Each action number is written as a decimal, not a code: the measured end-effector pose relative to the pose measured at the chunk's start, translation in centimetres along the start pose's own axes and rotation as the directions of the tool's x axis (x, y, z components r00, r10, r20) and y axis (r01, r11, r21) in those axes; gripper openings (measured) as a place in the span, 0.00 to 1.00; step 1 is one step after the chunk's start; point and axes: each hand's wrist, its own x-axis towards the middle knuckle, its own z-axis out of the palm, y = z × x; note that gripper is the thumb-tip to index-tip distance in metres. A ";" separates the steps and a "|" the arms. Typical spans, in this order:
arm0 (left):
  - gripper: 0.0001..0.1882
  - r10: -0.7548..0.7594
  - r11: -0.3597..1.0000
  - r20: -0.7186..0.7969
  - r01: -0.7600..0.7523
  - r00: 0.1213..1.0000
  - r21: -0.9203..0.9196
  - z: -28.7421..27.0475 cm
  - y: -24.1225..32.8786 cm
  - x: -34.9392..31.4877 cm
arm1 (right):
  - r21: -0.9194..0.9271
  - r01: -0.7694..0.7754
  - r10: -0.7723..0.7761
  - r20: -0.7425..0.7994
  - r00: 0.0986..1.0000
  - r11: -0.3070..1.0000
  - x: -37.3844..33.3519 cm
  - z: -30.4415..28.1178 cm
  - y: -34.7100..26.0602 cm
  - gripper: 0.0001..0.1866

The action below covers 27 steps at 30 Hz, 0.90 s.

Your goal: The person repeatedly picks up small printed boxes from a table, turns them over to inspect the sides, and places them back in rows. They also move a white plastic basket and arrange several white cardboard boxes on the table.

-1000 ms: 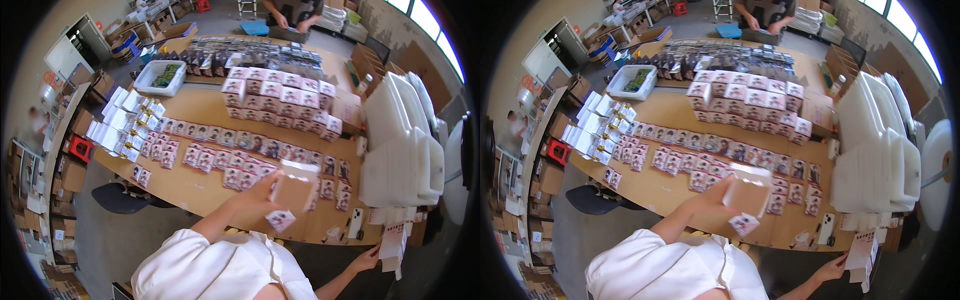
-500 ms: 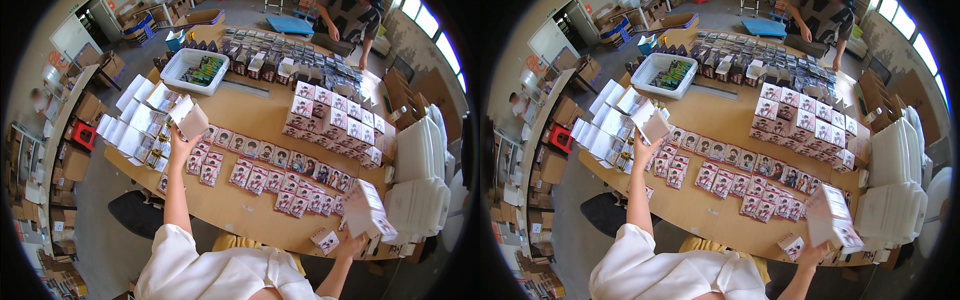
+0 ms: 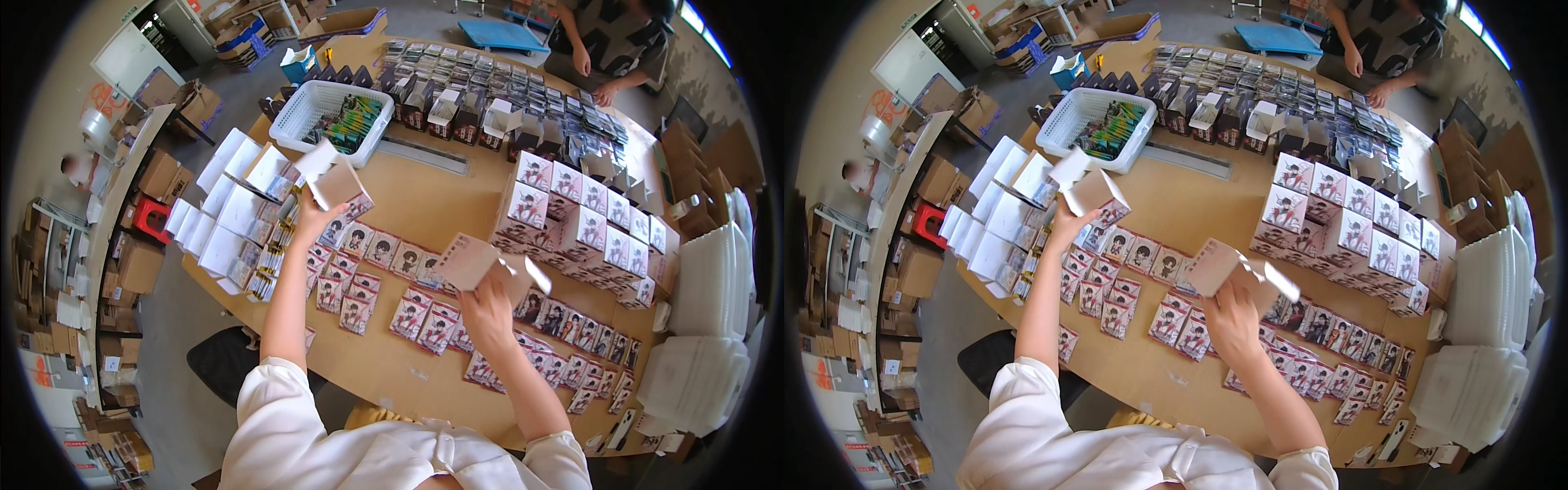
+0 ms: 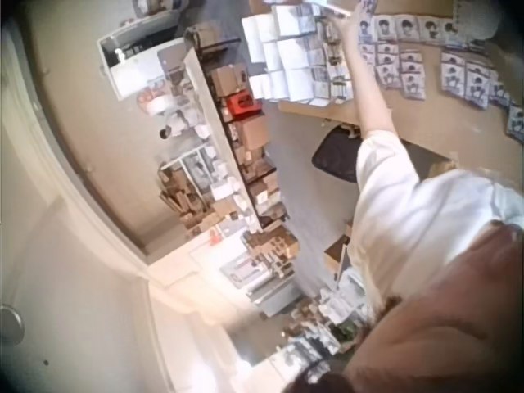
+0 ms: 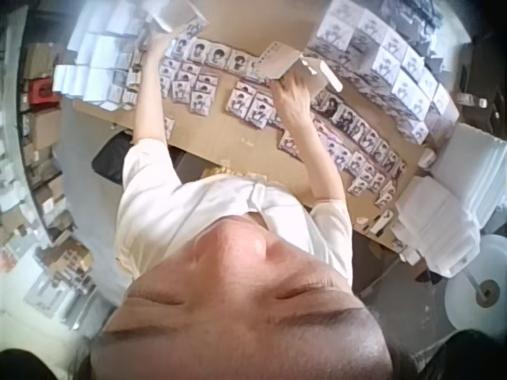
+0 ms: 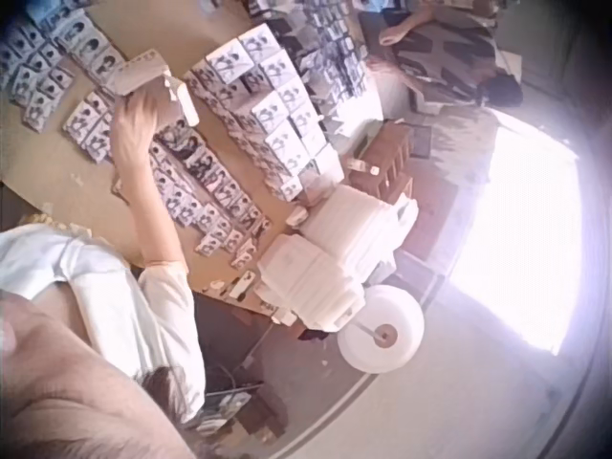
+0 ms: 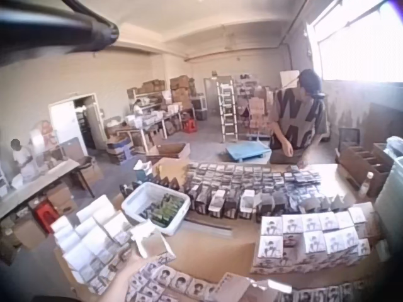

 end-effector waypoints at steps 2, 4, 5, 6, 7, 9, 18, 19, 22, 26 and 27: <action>0.48 -0.042 0.996 0.099 0.050 0.994 -0.071 0.7 -2.7 2.3 | 0.019 -0.015 0.011 0.175 0.985 1.000 1.5 3.6 0.9 0.05; 0.50 -0.066 0.995 0.232 0.048 0.970 0.085 1.5 -3.7 4.4 | -0.038 -0.063 0.071 0.282 0.957 0.997 3.2 7.1 1.5 0.06; 0.53 -0.121 0.992 0.279 0.110 0.953 0.055 1.4 -5.1 5.4 | -0.050 -0.071 0.083 0.302 0.950 0.996 4.3 9.0 1.7 0.06; 0.53 -0.123 0.992 0.320 0.105 0.939 0.074 1.2 -6.5 6.1 | -0.061 -0.078 0.093 0.321 0.942 0.995 5.4 10.9 1.9 0.07; 0.53 -0.126 0.991 0.373 0.101 0.919 0.085 1.7 -6.9 6.9 | -0.095 -0.081 0.107 0.321 0.941 0.992 6.1 12.9 2.5 0.07; 0.53 -0.147 0.988 0.453 0.112 0.879 0.104 1.4 -8.2 8.5 | -0.117 -0.121 0.153 0.325 0.933 0.986 7.6 16.8 3.3 0.07; 0.39 -0.184 0.966 0.538 0.051 0.822 0.253 -1.2 -11.4 13.0 | -0.117 -0.151 0.184 0.379 0.907 0.982 12.0 29.9 3.0 0.07; 0.40 -0.208 0.965 0.538 0.081 0.817 0.250 -1.5 -11.4 13.0 | -0.141 -0.107 0.154 0.383 0.911 0.984 12.6 30.6 2.4 0.08; 0.34 -0.206 0.976 0.452 0.150 0.868 0.158 -1.7 -11.6 12.6 | -0.094 -0.095 0.123 0.368 0.922 0.991 13.9 32.0 0.5 0.08; 0.24 -0.124 0.961 0.226 0.060 0.966 0.272 -1.5 -11.0 12.1 | -0.039 -0.084 0.093 0.371 0.924 0.996 14.9 32.8 -1.7 0.11; 0.24 -0.041 0.953 0.205 -0.023 0.978 0.303 -1.5 -10.8 11.8 | -0.034 -0.056 0.065 0.376 0.924 0.998 15.1 32.7 -2.1 0.14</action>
